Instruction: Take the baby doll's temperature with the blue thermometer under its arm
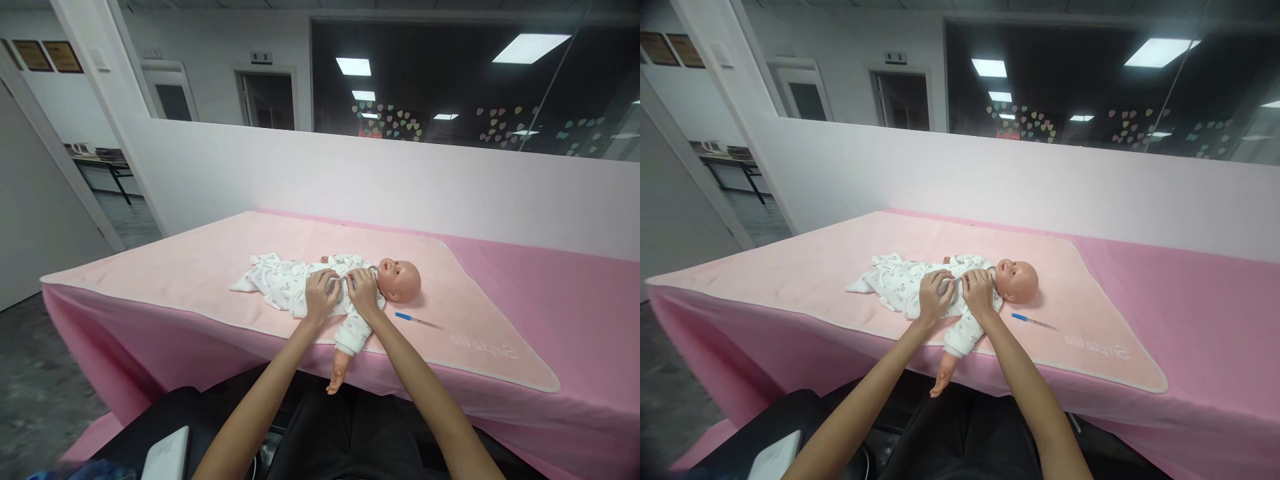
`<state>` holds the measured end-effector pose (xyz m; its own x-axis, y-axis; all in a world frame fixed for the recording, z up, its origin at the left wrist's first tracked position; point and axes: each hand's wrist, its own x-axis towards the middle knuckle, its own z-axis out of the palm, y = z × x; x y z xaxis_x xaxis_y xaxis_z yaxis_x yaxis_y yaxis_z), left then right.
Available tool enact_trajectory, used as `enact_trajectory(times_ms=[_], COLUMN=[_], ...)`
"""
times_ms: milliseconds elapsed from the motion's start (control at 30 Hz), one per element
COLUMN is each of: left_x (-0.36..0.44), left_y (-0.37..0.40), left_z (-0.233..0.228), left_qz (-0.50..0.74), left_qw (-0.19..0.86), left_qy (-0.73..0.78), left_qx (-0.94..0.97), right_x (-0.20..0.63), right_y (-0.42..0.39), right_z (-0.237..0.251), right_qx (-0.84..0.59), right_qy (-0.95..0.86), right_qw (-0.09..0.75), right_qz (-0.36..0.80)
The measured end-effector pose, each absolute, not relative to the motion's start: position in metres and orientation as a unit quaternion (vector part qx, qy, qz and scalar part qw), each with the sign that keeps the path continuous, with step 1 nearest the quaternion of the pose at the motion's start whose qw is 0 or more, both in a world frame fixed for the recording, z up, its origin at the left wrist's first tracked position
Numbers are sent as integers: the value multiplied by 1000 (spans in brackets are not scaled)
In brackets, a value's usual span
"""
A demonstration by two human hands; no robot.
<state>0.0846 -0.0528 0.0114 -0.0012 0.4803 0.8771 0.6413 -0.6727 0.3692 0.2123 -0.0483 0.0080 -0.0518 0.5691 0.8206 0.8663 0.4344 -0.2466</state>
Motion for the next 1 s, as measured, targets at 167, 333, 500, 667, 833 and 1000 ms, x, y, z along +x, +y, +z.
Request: enact_trajectory(times_ms=[167, 333, 500, 667, 833, 1000], left_x=[87, 87, 87, 87, 89, 90], left_y=[-51, -48, -48, -46, -45, -46], left_z=[9, 8, 9, 9, 9, 11], left_qz=[-545, -524, -496, -489, -491, -482], left_qw=[97, 101, 92, 87, 77, 65], left_qy=[-417, -447, -470, -482, -488, -493], left_qx=[-721, -719, -724, -722, -718, -722], right_x=[212, 211, 209, 208, 209, 210], right_y=[-48, -49, -48, -45, -43, -45], right_z=[9, 10, 10, 7, 5, 6], right_qx=[-516, -521, -524, -520, -521, -515], right_qy=[-708, -709, -709, -710, -710, -715], right_qw=[453, 449, 448, 453, 452, 451], right_qz=[-165, -157, -146, -145, -145, -143])
